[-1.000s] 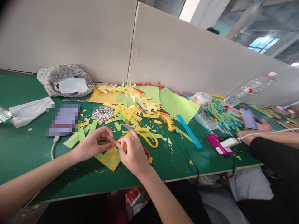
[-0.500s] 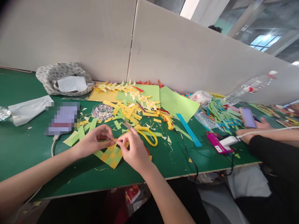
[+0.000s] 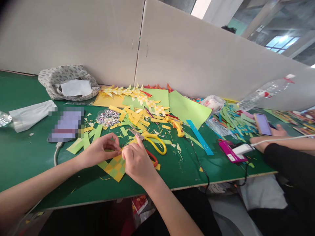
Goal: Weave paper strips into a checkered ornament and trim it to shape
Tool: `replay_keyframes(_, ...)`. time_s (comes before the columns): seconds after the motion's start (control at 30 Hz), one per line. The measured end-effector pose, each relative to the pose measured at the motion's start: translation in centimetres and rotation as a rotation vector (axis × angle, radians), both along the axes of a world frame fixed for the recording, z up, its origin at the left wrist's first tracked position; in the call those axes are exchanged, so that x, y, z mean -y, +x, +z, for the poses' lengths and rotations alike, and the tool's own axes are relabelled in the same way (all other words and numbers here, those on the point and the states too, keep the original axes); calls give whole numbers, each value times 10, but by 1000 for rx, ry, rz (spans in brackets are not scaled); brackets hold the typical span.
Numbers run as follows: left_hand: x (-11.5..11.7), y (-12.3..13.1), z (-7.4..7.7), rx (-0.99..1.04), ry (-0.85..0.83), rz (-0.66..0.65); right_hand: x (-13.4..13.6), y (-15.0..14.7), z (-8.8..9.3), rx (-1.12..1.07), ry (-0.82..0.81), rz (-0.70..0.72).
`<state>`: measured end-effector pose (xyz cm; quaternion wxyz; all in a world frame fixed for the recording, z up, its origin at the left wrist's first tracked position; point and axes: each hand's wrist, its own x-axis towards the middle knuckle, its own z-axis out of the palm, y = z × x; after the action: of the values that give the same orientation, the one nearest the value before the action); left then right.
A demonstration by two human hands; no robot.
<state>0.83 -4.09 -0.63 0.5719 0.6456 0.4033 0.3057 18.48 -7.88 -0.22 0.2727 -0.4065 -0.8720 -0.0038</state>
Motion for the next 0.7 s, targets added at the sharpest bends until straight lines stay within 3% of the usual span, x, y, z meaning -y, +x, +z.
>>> replay_keyframes(0.37,-2,-1,2,88,-80,-31,-1,-4,-2,-195,-66,-54)
replay_keyframes(0.7,-4,0,11,163,-179,-32,0,-8,4,-499,-300,-139)
